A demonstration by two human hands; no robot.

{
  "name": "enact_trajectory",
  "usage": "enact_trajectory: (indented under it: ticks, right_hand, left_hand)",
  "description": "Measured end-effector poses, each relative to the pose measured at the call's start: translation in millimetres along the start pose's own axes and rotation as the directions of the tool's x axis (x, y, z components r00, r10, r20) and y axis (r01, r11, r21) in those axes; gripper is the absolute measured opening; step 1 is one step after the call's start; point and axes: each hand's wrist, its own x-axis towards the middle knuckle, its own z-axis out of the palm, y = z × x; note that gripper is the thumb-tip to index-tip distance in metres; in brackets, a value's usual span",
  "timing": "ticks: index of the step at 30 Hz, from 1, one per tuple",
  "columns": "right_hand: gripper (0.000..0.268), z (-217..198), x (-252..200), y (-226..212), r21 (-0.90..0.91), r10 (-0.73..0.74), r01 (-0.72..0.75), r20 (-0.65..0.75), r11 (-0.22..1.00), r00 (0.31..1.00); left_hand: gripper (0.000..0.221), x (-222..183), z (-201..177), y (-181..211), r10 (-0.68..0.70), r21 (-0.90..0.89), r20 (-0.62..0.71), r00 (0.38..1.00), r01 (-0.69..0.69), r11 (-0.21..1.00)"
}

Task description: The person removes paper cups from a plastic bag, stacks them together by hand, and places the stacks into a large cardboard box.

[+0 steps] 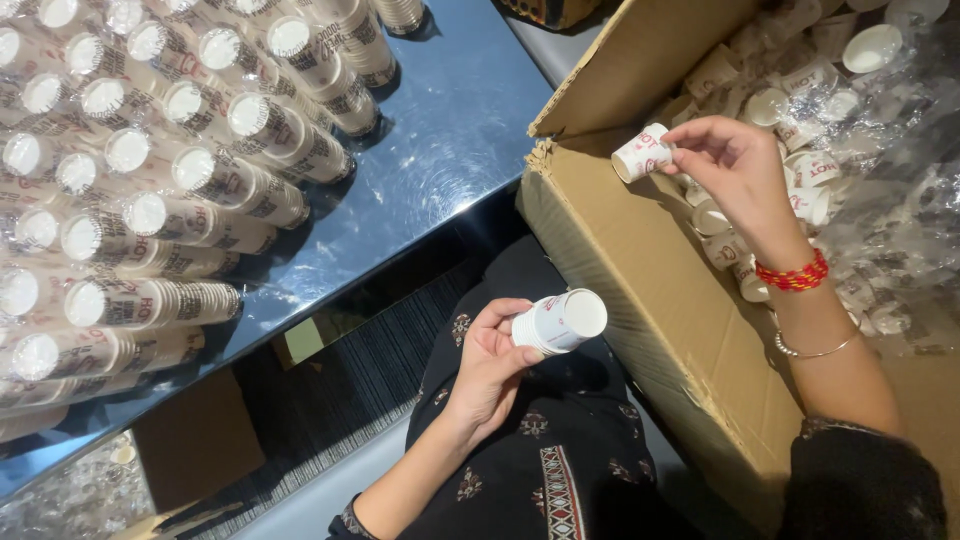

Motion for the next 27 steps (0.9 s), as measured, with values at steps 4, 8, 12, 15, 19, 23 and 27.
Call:
enact_trajectory:
  ticks: [4, 8, 12, 15, 19, 23, 27]
  right_hand:
    - [0.021, -1.9, 0.6, 6.2, -0.083, -0.062, 0.058, -0.041, 0.995, 0.997]
    - [0.032, 16.7, -3.4, -40.8, 0.025, -0.085, 0.091, -0.17, 0.996, 0.982]
    - [0.042, 16.7, -4.9, -48.9, 0.179, -0.02, 0.064, -0.236, 0.982, 0.972]
    - [0.047, 4.1, -8.0, -27.7, 0.2, -0.061, 0.111, -0.242, 0.973, 0.968]
    - [0.042, 14.9, -27.6, -48.9, 0.262, -0.11, 0.164, -0.21, 0.951, 0.972]
    - [0.038, 43.3, -51.3, -76.5, 0.343, -0.209, 0.174, 0.068, 0.923, 0.976]
    - [0.039, 69.7, -74.2, -120.5, 0.147, -0.266, 0.225, 0.403, 0.963, 0.876]
  left_hand:
    - [0.053, 0.1, -0.1, 2.4, 0.011, 0.008, 0.002, 1.0, -0.011, 1.0]
    - [0.055, -3.1, -6.1, 2.0, -0.001, 0.008, 0.004, 1.0, 0.001, 1.0]
    - [0.055, 0.5, -3.6, -0.6, 0.013, -0.023, 0.024, 1.0, -0.013, 1.0]
    - [0.055, 2.0, -1.5, 1.2, 0.027, -0.017, 0.014, 1.0, -0.027, 0.999]
    - [0.054, 2.1, -0.4, 0.5, 0.018, 0.005, -0.011, 1.0, -0.018, 1.0]
    - [0.053, 3.2, 0.1, 0.1, 0.027, -0.004, -0.022, 0.999, -0.027, 1.0]
    - [0.054, 2.2, -1.6, -2.0, 0.028, 0.0, -0.02, 0.999, -0.028, 1.0]
